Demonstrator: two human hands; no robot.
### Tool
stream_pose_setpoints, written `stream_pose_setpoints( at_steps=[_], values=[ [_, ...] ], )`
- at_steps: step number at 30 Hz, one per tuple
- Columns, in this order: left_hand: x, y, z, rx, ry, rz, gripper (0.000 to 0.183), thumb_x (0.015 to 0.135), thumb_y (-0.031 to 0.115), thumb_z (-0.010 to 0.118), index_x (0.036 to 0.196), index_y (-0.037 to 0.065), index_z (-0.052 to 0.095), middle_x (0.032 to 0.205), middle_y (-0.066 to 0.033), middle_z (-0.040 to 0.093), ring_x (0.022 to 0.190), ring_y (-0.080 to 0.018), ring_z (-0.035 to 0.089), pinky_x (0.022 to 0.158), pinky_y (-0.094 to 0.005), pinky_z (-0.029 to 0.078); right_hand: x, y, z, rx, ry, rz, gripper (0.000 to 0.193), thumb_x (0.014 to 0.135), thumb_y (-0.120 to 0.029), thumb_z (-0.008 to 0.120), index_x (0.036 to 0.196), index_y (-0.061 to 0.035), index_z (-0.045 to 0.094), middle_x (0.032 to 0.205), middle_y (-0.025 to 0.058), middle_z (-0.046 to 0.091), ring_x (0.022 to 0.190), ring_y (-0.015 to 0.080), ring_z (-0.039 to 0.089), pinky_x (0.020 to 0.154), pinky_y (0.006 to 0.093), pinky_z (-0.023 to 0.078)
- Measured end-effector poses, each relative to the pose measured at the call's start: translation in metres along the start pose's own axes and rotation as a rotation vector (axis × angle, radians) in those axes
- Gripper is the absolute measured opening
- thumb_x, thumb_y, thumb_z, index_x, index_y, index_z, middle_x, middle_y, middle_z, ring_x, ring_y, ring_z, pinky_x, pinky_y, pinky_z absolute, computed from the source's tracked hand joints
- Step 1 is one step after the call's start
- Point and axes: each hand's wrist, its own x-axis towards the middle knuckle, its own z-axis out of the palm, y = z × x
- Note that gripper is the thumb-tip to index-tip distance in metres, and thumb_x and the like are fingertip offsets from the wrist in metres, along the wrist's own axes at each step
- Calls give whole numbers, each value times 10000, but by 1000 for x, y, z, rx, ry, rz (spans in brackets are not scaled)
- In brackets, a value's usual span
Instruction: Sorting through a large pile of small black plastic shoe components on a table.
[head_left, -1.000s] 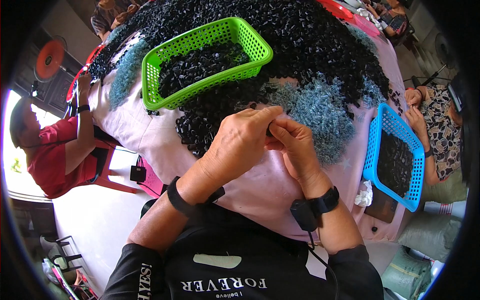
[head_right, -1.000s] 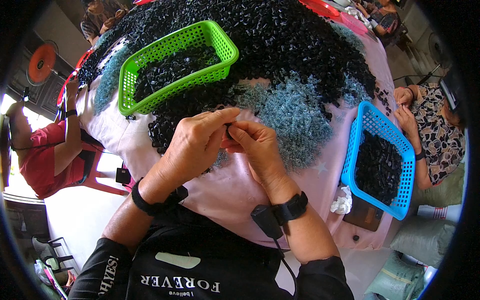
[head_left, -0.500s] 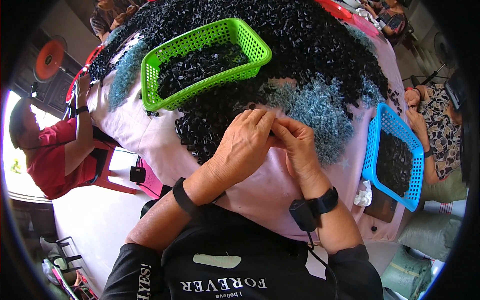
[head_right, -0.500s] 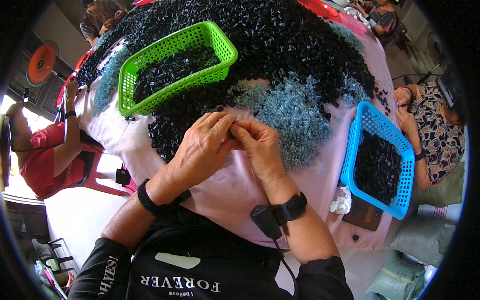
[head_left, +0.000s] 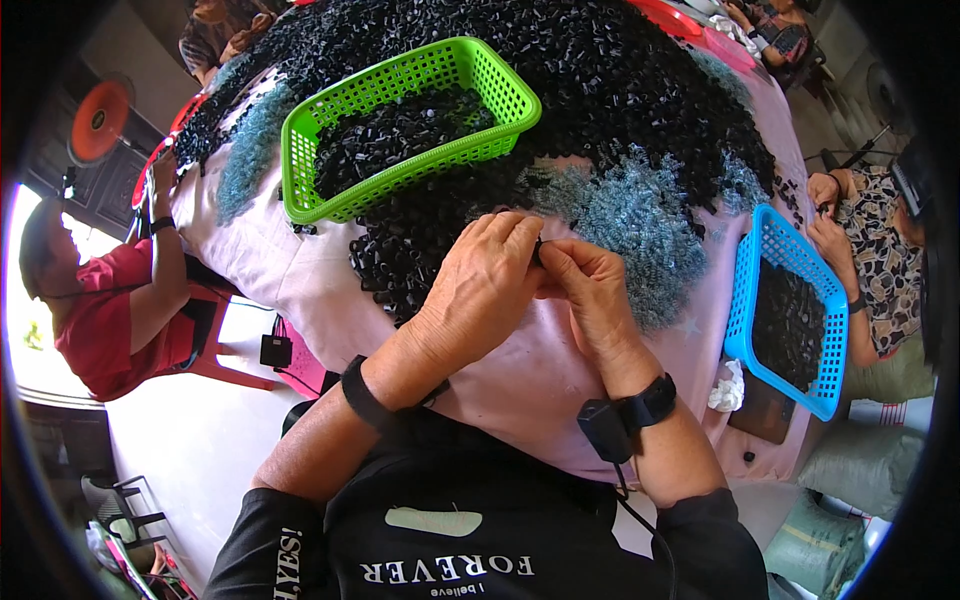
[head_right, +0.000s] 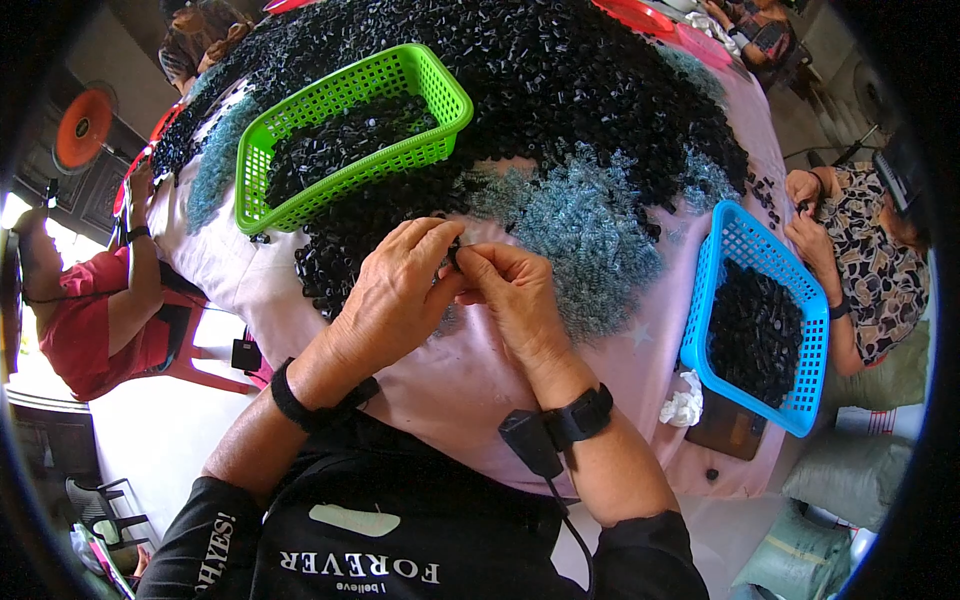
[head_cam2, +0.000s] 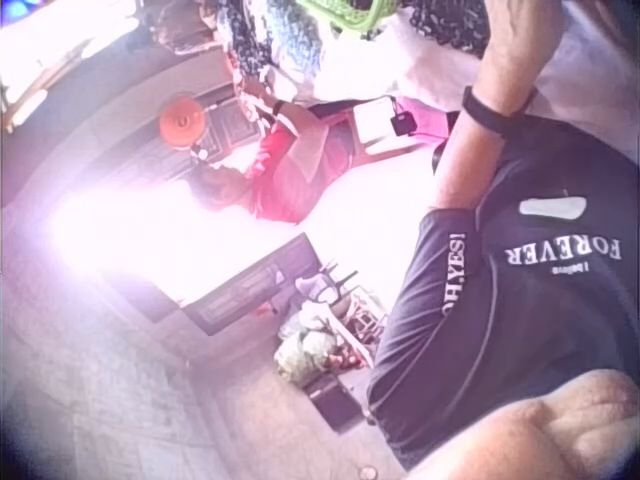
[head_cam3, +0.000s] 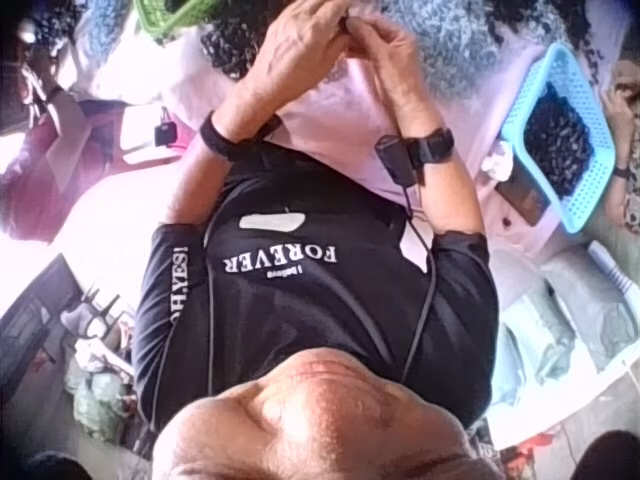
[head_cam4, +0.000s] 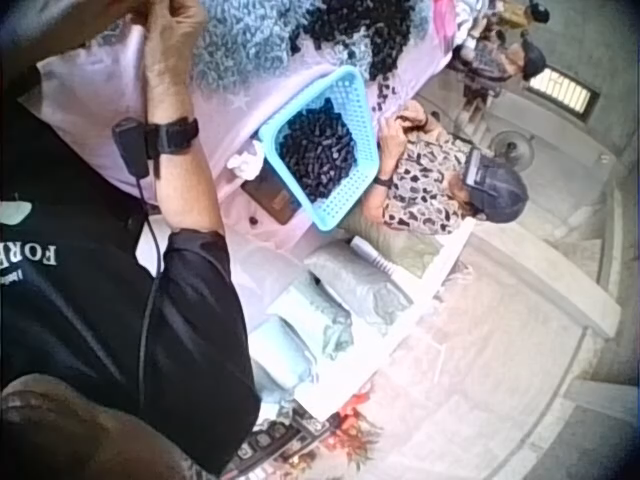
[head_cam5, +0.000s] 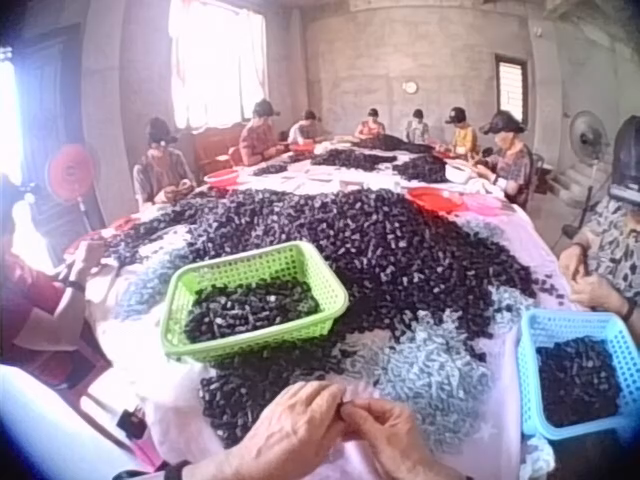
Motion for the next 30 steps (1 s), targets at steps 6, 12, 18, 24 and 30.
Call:
stream_pose_setpoints(
  at_steps=[6, 12, 18, 24, 30],
  values=[
    [-2, 6, 1, 14, -17, -68, 423, 799, 38, 692, 1192, -65, 573, 1108, -250, 637, 1035, -429, 625, 893, -463, 522, -2, -7, 4, -159, 56, -16, 196, 967, -204, 704, 971, -13, 750, 815, 4, 711, 709, 45, 637, 649, 190, 536],
    [-3, 7, 5, 62, -24, -82, 392, 800, 44, 692, 1162, -60, 584, 1060, -246, 650, 1007, -429, 634, 866, -463, 528, -4, -4, 5, -245, 82, -101, 194, 965, -189, 707, 962, -1, 753, 804, 7, 714, 701, 51, 632, 652, 202, 526],
    [1, 8, 1, -47, -15, -104, 377, 795, 39, 689, 1142, -59, 578, 999, -237, 636, 955, -427, 630, 809, -477, 522, -5, -6, 8, -145, 116, -117, 176, 969, -159, 696, 951, 7, 754, 807, 16, 719, 709, 55, 628, 654, 207, 520],
    [0, 9, 3, 3, -18, -95, 365, 793, 28, 683, 1130, -64, 578, 981, -228, 635, 940, -421, 629, 819, -465, 524, -5, -6, 7, -203, 111, -124, 171, 972, -145, 690, 936, 11, 750, 803, 15, 718, 707, 55, 631, 646, 204, 522],
    [0, 9, 4, 14, -2, -27, 338, 782, 13, 673, 1101, -66, 596, 954, -220, 649, 911, -413, 644, 808, -458, 537, -4, -4, 5, -245, 92, -151, 178, 974, -149, 688, 927, 13, 745, 789, 12, 707, 704, 54, 633, 639, 208, 529]
  ],
)
